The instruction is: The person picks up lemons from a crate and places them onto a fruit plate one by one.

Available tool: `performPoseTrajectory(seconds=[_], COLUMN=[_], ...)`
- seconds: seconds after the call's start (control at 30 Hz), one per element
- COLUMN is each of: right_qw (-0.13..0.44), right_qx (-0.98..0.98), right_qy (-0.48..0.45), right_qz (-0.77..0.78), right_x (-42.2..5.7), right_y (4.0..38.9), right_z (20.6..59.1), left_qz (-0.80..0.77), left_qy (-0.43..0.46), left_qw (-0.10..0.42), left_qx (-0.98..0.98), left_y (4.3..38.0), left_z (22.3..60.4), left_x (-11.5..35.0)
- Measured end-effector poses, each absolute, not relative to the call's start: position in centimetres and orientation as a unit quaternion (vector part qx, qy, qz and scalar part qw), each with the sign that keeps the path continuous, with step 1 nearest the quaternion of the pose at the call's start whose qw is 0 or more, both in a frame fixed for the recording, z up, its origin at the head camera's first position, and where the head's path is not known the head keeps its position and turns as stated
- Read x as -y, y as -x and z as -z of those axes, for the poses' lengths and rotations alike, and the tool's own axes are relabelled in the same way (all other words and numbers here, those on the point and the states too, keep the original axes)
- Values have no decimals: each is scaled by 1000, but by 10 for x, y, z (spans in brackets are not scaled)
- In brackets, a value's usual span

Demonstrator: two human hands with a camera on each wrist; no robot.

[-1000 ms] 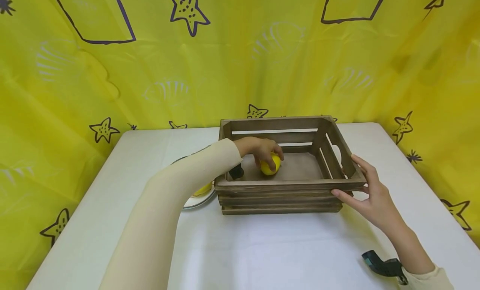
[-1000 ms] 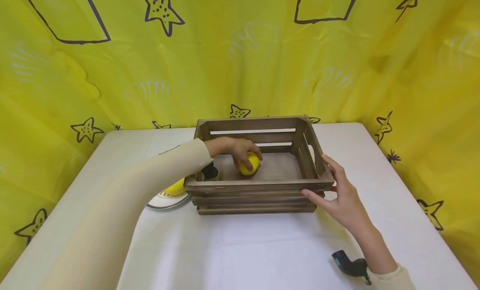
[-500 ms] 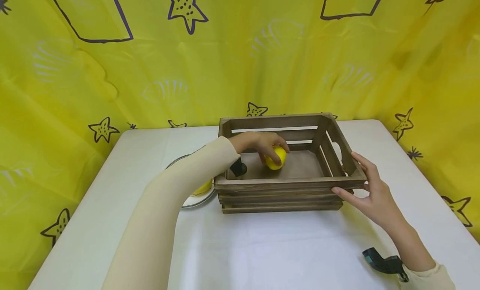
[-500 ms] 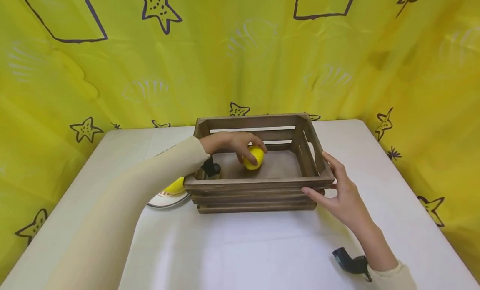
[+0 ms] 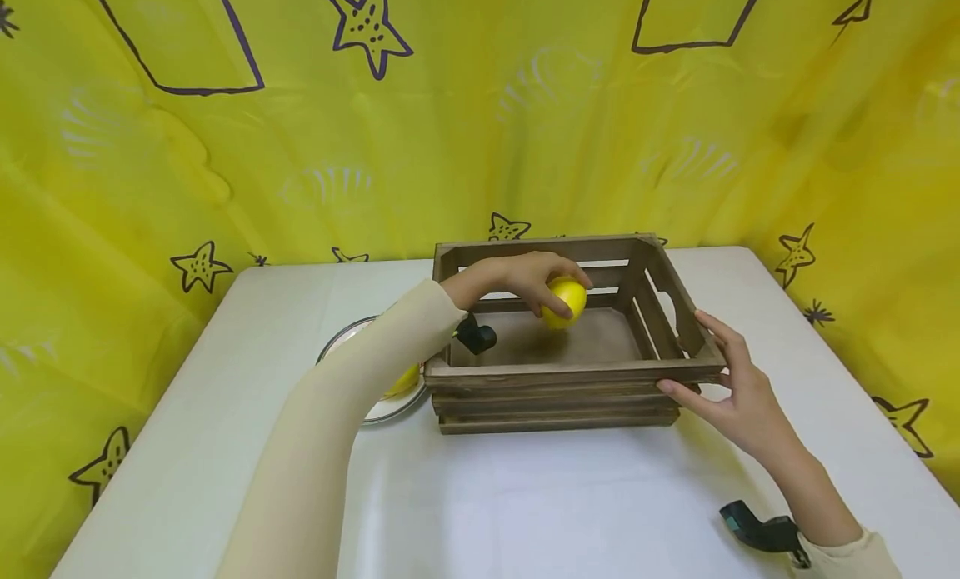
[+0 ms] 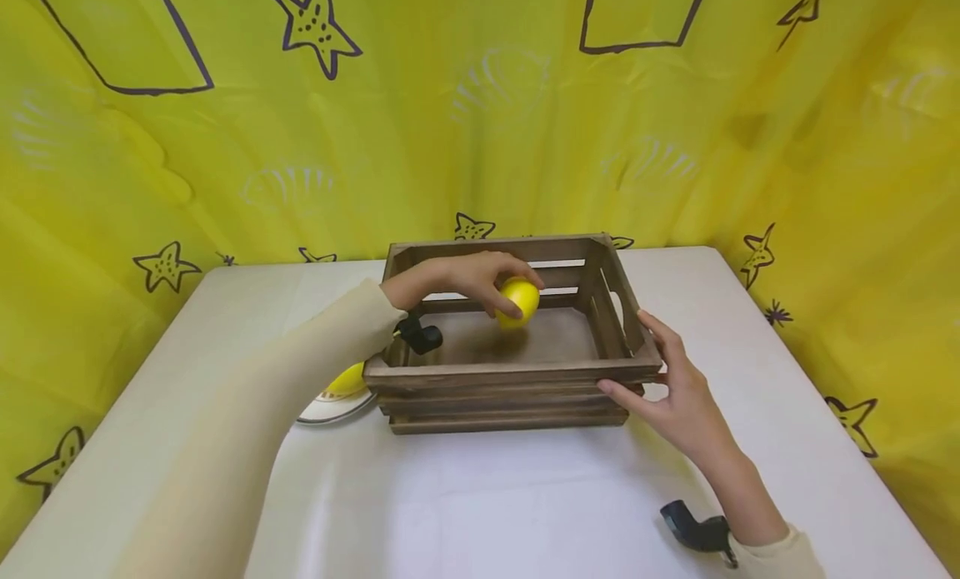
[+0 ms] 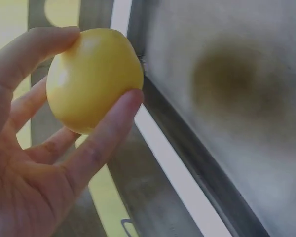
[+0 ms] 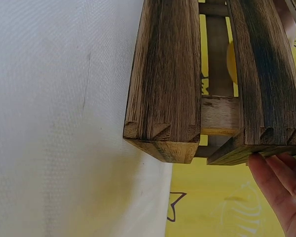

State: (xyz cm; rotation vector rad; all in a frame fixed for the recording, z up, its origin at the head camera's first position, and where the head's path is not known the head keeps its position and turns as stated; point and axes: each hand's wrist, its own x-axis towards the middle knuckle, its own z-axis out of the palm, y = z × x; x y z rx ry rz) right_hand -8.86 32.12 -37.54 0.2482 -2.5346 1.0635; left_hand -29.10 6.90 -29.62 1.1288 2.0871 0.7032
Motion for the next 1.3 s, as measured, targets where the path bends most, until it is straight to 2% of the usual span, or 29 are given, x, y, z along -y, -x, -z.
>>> performPoseTrajectory(seconds=[0.5, 0.7, 0.8, 1.13, 1.3], right_qw=[194, 193, 193, 188, 190], right_qx=[892, 892, 892, 894, 894], right_qy=[-103, -108, -108, -109, -107], right_qz=[-396, -395, -394, -393, -391], right_x=[-316, -317, -318, -320, -321], right_y=[89, 89, 90, 92, 91], right_z=[379, 377, 377, 378, 378], left_qz=[-380, -397, -407, -412, -441], left_qy=[-451, -484, -478, -492, -509], left_qw=[283, 215, 200, 112, 99], left_qx=[-756, -750, -752, -759, -733], left_y=[282, 273, 267, 253, 242], left_z=[280, 261, 253, 245, 242], left_x=[-62, -58, -54, -37, -28])
